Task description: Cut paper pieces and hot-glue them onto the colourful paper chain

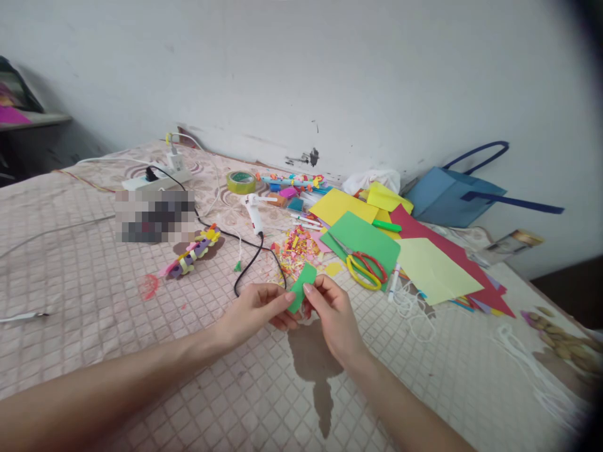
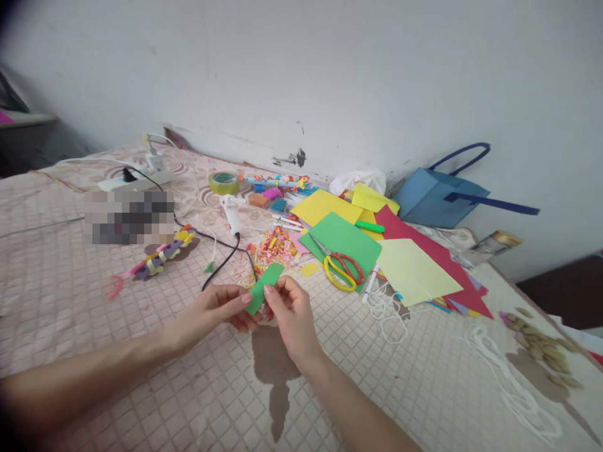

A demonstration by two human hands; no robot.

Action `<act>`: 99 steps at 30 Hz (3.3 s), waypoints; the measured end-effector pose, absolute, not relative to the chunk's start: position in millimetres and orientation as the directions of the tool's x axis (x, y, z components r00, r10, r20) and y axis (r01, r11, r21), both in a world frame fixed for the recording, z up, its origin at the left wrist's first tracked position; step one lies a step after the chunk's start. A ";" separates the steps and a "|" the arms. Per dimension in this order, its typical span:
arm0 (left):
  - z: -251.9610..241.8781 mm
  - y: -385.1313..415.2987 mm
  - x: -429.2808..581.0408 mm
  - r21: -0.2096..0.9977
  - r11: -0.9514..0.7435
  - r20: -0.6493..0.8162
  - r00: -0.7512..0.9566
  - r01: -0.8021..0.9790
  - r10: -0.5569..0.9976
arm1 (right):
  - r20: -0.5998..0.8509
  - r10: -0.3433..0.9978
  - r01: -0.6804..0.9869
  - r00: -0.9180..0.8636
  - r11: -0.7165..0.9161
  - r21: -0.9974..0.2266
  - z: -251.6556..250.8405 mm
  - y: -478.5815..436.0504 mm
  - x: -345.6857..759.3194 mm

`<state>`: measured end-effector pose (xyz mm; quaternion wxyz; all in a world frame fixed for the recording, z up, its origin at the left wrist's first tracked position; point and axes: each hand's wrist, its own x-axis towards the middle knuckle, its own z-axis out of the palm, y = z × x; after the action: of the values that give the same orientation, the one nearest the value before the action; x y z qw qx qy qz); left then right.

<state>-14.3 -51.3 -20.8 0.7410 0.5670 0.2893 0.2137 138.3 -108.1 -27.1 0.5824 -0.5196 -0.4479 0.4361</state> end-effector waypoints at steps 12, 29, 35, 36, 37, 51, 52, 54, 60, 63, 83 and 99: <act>-26.0 -50.3 -13.8 0.955 0.297 -0.213 0.725 0.012 0.655 | 0.096 0.967 -0.071 0.238 0.116 -0.991 -30.3 -107.1 137.4; -28.9 -51.6 -14.6 0.929 0.370 -0.266 0.751 0.032 0.604 | 0.099 0.955 0.017 0.278 0.098 -0.995 -26.2 -108.2 139.3; -27.1 -51.1 -14.9 0.909 0.413 -0.292 0.782 0.050 0.550 | 0.111 0.951 0.024 0.288 0.108 -0.994 -27.0 -107.5 140.8; -26.8 -51.2 -14.5 0.904 0.425 -0.293 0.786 0.042 0.544 | 0.115 0.949 0.020 0.294 0.114 -0.993 -27.1 -107.2 141.3; -26.4 -51.4 -14.2 0.898 0.438 -0.293 0.791 0.035 0.537 | 0.119 0.947 0.016 0.300 0.119 -0.993 -27.1 -106.8 141.7; -22.6 -45.5 -15.5 0.994 0.077 -0.011 0.659 -0.072 0.752 | 0.049 0.996 -0.024 0.076 0.051 -0.998 -26.1 -107.6 140.9; -22.6 -44.8 -15.4 0.994 0.071 -0.004 0.639 -0.079 0.769 | 0.042 0.998 -0.033 0.047 0.043 -0.999 -25.4 -108.0 139.8; -21.3 -43.8 -15.4 0.993 0.053 0.019 0.610 -0.101 0.792 | 0.019 1.000 -0.022 -0.016 0.019 -1.000 -24.5 -108.8 137.9; -13.5 -41.4 -17.0 0.986 0.108 -0.005 0.636 -0.124 0.771 | 0.013 0.996 0.211 -0.092 0.033 -0.977 -23.1 -112.1 135.7; -12.3 -38.3 -17.9 0.984 0.131 -0.032 0.608 -0.120 0.793 | 0.015 0.993 0.269 -0.113 0.046 -0.962 -20.5 -111.8 138.0; -11.3 -30.5 -18.0 0.961 0.146 0.007 0.552 -0.234 0.834 | 0.028 0.991 0.378 -0.133 0.076 -0.923 -14.4 -107.1 161.8; -17.3 -26.2 -16.1 0.904 0.380 -0.226 0.535 -0.196 0.814 | 0.327 0.873 0.824 0.362 -0.136 -0.550 -32.1 -74.0 298.4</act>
<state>-16.1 -26.2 -17.3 0.7546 0.4453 0.3472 0.3345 298.4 -74.0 -32.1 0.3382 -0.7529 -0.5634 0.0362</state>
